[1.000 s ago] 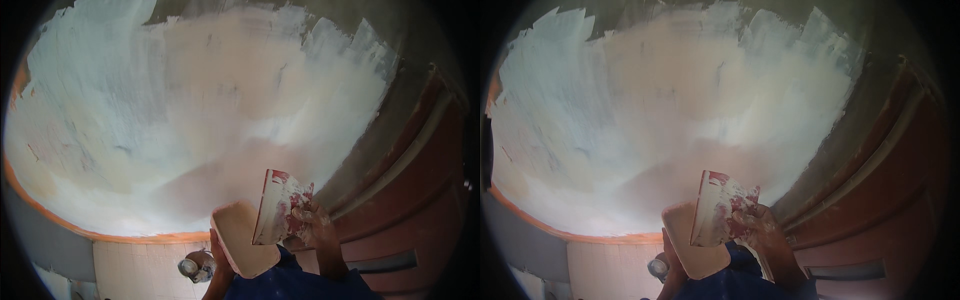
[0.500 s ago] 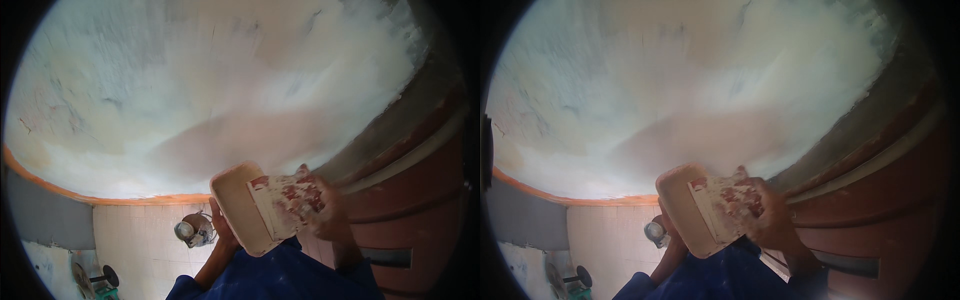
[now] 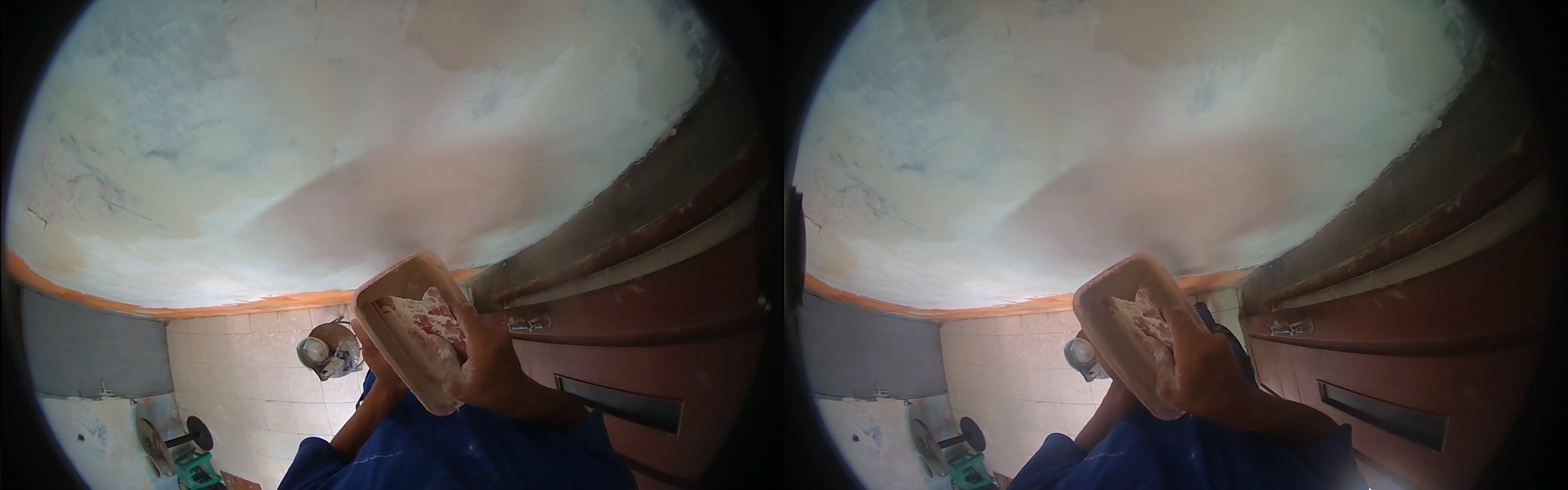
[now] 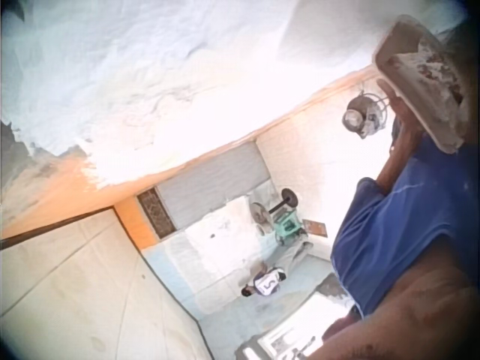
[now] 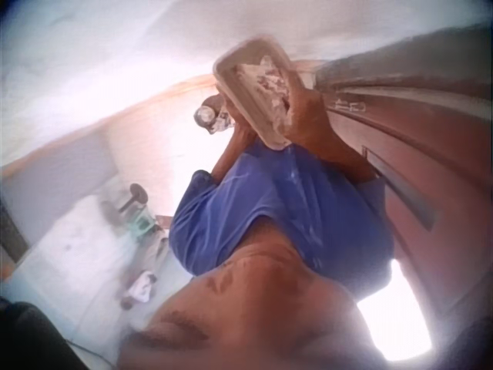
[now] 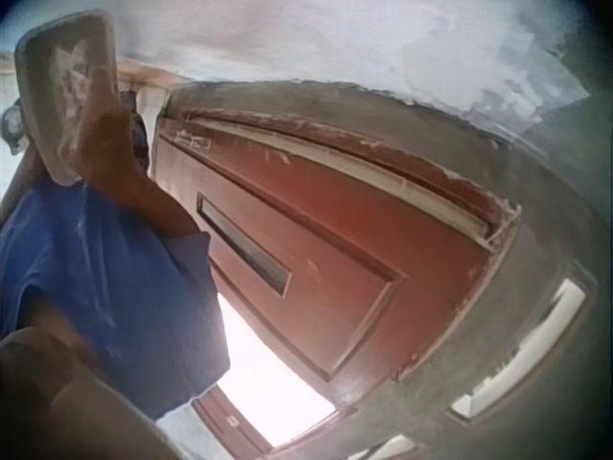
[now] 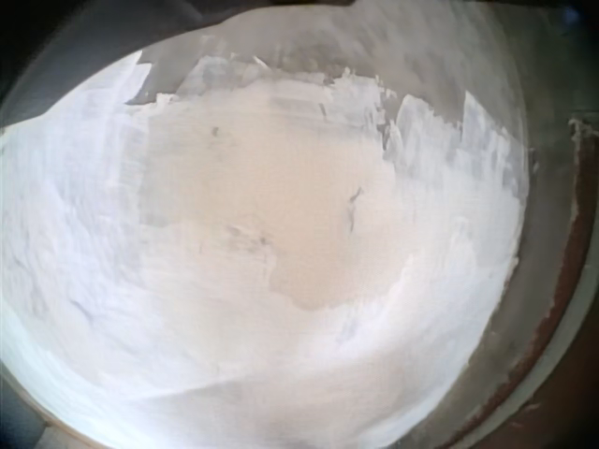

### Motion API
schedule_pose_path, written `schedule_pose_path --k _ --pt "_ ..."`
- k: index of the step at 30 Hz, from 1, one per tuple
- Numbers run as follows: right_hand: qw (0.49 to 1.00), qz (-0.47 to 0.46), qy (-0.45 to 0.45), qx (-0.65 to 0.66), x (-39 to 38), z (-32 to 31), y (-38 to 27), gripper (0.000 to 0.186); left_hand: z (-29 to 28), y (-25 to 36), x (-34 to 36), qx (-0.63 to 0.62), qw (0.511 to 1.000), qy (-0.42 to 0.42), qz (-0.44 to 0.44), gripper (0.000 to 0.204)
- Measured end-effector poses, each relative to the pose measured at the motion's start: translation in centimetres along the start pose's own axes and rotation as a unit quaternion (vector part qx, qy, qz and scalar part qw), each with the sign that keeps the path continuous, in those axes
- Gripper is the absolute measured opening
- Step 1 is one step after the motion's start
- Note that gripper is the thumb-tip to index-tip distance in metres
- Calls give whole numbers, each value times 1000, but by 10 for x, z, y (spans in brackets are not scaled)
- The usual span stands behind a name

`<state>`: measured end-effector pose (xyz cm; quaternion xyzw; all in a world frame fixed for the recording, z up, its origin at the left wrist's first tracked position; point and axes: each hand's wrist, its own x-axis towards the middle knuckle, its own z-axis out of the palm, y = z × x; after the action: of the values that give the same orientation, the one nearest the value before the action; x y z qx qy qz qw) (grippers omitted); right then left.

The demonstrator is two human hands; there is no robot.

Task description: The person applies plaster to a ceiling using a spatula while holding a container of the material.

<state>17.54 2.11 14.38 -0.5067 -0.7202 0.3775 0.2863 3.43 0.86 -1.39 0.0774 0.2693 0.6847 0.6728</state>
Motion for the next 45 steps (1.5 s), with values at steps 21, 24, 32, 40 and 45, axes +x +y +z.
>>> schedule_pose_path --k 21,24,32,40,45 --pt "997 -40 47 53 7 24 18 34 -11 -4 -9 -23 997 -22 -68 74" --pt "995 -45 32 81 11 27 23 36 -15 -6 -5 -258 960 -91 -59 74" --pt "996 -28 -41 80 14 20 36 43 5 9 10 -80 994 -76 -7 72" --pt "980 18 -32 196 24 -1 37 38 27 15 14 -15 999 -35 -36 66" --pt "942 105 -39 317 22 -21 34 34 25 13 19 -27 996 -63 -52 76"
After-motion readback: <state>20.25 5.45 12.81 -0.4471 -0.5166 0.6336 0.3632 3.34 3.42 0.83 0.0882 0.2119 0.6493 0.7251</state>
